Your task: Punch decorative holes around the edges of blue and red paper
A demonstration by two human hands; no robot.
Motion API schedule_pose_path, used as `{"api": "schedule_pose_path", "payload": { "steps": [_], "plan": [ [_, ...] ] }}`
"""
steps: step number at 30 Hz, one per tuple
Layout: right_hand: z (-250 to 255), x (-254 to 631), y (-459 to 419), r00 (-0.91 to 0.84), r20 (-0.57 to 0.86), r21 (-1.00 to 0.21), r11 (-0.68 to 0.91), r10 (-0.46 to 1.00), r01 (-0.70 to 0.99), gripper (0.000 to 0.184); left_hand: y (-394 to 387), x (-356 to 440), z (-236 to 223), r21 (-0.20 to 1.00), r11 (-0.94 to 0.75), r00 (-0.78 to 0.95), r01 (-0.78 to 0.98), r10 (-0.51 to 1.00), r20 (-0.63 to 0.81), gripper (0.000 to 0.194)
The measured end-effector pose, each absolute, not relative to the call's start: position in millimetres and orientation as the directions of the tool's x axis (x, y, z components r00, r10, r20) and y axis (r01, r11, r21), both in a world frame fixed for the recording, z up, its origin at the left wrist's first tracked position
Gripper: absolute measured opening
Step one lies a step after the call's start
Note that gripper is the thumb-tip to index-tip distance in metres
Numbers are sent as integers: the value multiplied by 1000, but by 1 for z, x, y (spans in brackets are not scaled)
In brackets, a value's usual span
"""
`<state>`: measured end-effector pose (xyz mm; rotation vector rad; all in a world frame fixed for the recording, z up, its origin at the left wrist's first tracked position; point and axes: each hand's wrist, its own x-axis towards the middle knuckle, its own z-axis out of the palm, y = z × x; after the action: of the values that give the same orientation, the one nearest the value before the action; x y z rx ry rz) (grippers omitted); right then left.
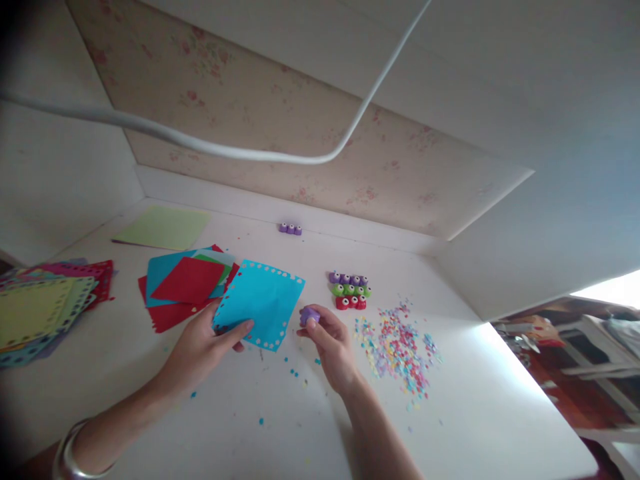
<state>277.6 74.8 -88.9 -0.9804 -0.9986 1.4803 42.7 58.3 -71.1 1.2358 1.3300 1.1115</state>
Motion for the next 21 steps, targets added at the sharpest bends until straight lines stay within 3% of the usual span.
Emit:
{"api": "schedule_pose_path", "payload": {
  "steps": [4,8,11,13,21],
  "plan": [
    [-85,288,82,-22,-84,-973,-86,996,-212,42,60,41,-72,987,66,-25,146,998,-63,37],
    [-71,318,106,58,24,-993,31,998,-117,48,63,40,-78,985,75,-8,158,997,-75,39],
    [-59,355,141,78,92,-993,85,993,86,45,65,40,-82,987,69,7,146,997,-71,40],
    [-53,382,168,84,110,-940,76,990,331,53,65,40,-84,988,60,13,143,998,-63,40],
    [-59,445,241,61,-10,-790,-45,998,611,52,66,40,-87,988,66,-8,141,998,-65,52]
  ]
}}
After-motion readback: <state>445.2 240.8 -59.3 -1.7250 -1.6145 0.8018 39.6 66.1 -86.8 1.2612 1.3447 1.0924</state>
